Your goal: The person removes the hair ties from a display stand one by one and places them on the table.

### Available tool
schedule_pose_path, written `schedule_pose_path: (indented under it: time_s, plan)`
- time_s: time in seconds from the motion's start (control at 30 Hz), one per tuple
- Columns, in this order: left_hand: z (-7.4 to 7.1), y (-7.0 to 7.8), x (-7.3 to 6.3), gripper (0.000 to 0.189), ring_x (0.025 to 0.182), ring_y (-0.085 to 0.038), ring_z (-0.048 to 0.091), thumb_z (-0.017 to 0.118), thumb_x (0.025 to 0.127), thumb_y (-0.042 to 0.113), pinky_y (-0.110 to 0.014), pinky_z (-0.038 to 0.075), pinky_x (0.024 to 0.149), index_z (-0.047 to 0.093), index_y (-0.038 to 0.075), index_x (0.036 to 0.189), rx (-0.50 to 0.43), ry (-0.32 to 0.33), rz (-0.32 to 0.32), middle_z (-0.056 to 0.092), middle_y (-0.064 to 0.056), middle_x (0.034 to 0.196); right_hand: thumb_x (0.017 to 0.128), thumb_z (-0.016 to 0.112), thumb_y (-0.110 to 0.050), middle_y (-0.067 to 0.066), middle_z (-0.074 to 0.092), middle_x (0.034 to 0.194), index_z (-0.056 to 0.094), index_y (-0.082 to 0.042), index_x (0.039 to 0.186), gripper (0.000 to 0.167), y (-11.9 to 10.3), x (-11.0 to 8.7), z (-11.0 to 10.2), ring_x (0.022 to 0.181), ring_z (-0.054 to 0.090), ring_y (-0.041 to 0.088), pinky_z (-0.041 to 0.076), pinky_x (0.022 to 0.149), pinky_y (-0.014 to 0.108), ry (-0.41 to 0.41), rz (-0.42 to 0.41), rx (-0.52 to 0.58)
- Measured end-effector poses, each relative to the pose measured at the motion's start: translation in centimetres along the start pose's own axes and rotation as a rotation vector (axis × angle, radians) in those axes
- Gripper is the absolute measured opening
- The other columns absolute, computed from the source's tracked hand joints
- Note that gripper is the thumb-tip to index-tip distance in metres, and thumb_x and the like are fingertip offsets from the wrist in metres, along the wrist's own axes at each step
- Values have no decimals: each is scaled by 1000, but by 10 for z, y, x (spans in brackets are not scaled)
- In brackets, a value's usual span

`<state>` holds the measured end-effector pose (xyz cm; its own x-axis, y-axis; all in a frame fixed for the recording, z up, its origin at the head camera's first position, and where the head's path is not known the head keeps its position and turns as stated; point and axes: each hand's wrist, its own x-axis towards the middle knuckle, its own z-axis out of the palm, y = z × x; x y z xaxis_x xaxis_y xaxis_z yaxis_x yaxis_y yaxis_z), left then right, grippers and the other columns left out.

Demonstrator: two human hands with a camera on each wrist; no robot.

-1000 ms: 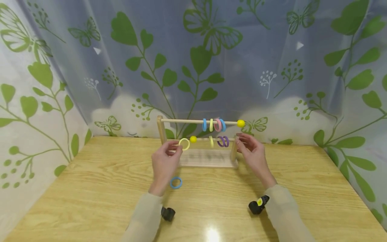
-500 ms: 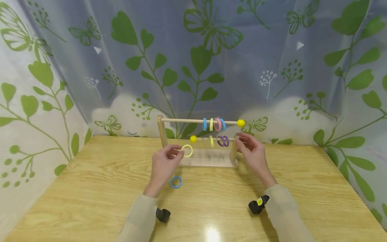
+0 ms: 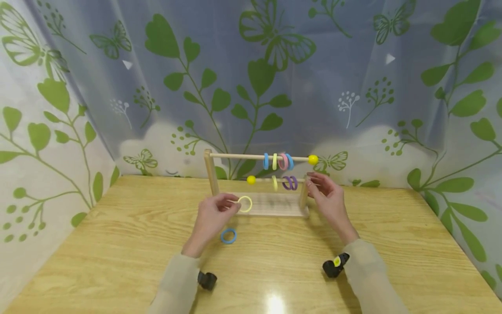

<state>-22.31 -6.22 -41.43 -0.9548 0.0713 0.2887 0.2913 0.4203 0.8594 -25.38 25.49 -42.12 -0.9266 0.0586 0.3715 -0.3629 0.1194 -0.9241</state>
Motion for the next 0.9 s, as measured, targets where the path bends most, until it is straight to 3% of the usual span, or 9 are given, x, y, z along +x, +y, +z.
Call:
schedule_pose_path:
  time_s: [0.53,0.9]
  plan:
    - [-7,-7,-3,14,72,-11,67,75,92,17,-28,56,67,77,8,103,3,-216,-17,78,-8,89,102,62,-13,-18,71,113,56,9,136,40,0,0,0,100,68,-2,60,78,19,0,-17,4]
    - [-9,-12,-5,15,76,-10,68,72,95,21,-29,55,66,77,12,106,66,-342,-28,78,-6,93,102,63,-13,-18,71,112,57,8,135,39,-1,-1,1,101,69,-1,60,78,18,8,-9,11]
